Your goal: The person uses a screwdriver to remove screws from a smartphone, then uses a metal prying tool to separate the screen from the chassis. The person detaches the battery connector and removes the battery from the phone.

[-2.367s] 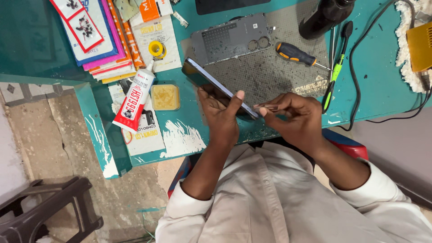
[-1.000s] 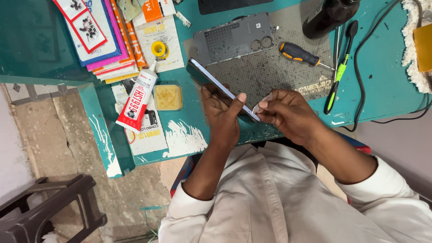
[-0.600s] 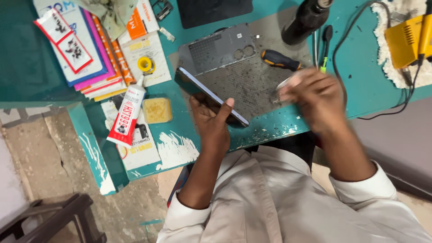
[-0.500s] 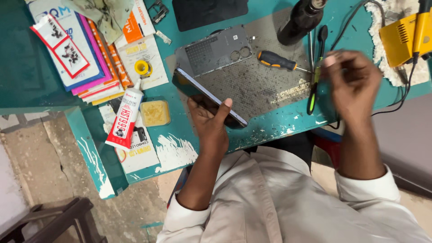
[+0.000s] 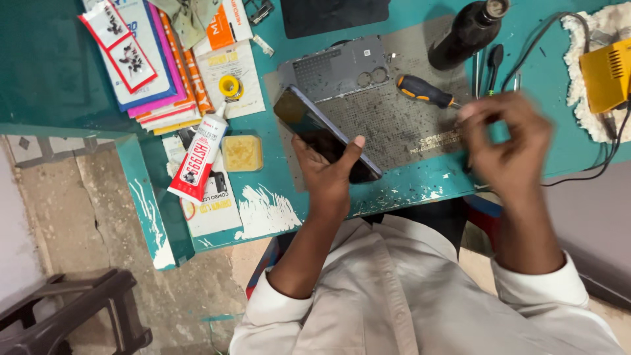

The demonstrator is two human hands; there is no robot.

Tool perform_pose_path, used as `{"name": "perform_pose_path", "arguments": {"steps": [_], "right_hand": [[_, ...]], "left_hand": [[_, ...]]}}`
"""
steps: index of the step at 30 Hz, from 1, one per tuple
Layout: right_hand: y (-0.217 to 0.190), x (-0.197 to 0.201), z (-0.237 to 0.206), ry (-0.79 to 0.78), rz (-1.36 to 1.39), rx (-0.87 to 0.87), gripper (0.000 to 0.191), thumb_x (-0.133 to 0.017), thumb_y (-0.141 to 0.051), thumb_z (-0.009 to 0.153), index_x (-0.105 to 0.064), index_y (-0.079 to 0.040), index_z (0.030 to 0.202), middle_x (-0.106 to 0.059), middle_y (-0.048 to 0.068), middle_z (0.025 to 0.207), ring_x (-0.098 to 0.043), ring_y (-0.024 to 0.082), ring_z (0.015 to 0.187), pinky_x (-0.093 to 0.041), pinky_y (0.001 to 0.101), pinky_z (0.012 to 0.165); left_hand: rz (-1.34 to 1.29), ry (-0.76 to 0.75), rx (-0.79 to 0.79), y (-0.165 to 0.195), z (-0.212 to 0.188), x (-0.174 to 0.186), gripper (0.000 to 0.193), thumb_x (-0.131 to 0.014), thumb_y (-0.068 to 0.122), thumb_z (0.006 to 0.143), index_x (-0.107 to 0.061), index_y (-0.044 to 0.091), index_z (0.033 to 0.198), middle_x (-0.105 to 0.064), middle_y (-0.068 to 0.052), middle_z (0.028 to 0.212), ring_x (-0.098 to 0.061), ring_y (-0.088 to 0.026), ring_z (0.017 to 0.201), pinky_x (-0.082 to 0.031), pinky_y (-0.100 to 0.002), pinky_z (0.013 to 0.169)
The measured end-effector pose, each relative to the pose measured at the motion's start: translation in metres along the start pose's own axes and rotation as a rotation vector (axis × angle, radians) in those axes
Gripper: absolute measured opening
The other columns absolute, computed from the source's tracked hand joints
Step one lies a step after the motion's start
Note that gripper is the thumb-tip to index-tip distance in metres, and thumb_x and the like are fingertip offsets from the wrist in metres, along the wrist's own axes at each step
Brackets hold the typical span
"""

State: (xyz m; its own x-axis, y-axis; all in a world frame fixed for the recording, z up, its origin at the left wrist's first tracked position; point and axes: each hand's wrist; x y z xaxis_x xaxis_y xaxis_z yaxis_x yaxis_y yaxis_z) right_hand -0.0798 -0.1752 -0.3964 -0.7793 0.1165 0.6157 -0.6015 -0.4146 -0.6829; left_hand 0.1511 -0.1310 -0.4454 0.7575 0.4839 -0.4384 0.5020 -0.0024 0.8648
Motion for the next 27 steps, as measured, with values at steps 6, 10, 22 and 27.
{"name": "perform_pose_path", "arguments": {"steps": [6,10,22,27], "right_hand": [[-0.052,-0.033,-0.007,-0.343,0.387,0.008,0.019,-0.079,0.0,0.088,-0.073,0.002,0.106,-0.074,0.012,0.101,-0.073,0.016,0.086,-0.059,0.0258,0.077],[-0.065,-0.035,-0.004,-0.371,0.372,-0.014,0.021,-0.08,0.001,0.088,-0.074,0.002,0.107,-0.075,0.011,0.102,-0.076,0.016,0.089,-0.064,0.0262,0.079],[-0.048,-0.033,-0.002,-0.447,0.312,-0.091,0.022,-0.079,0.002,0.082,-0.073,0.002,0.104,-0.078,0.01,0.097,-0.079,0.017,0.089,-0.064,0.0278,0.081],[-0.048,-0.028,-0.004,-0.447,0.289,-0.122,0.024,-0.081,0.0,0.08,-0.074,0.003,0.103,-0.079,0.01,0.095,-0.079,0.016,0.088,-0.064,0.0286,0.081]], "left_hand": [[0.074,-0.054,-0.093,-0.001,-0.003,-0.002,0.092,-0.086,0.001,0.081,-0.027,-0.002,0.151,-0.049,-0.016,0.135,-0.052,-0.024,0.125,-0.048,-0.033,0.107],[0.192,-0.038,-0.148,0.001,-0.002,0.0,0.095,-0.089,0.005,0.076,-0.026,-0.001,0.148,-0.049,-0.015,0.131,-0.053,-0.021,0.12,-0.05,-0.031,0.101],[0.382,-0.055,-0.371,-0.006,-0.009,-0.007,0.103,-0.092,0.01,0.077,-0.022,-0.004,0.15,-0.047,-0.016,0.132,-0.055,-0.022,0.12,-0.054,-0.032,0.099],[0.418,-0.066,-0.403,-0.007,-0.011,-0.011,0.103,-0.092,0.01,0.078,-0.022,-0.003,0.151,-0.046,-0.016,0.133,-0.054,-0.023,0.121,-0.052,-0.033,0.101]]}}
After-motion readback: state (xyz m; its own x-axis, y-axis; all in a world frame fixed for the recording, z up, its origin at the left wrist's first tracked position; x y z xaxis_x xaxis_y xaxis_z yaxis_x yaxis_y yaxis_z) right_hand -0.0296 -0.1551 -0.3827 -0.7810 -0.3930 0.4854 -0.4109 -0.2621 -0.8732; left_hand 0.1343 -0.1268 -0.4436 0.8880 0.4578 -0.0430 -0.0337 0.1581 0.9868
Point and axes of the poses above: each hand's wrist, its own z-axis towards the middle knuckle, its own x-axis out of the back of the hand, y = z × x
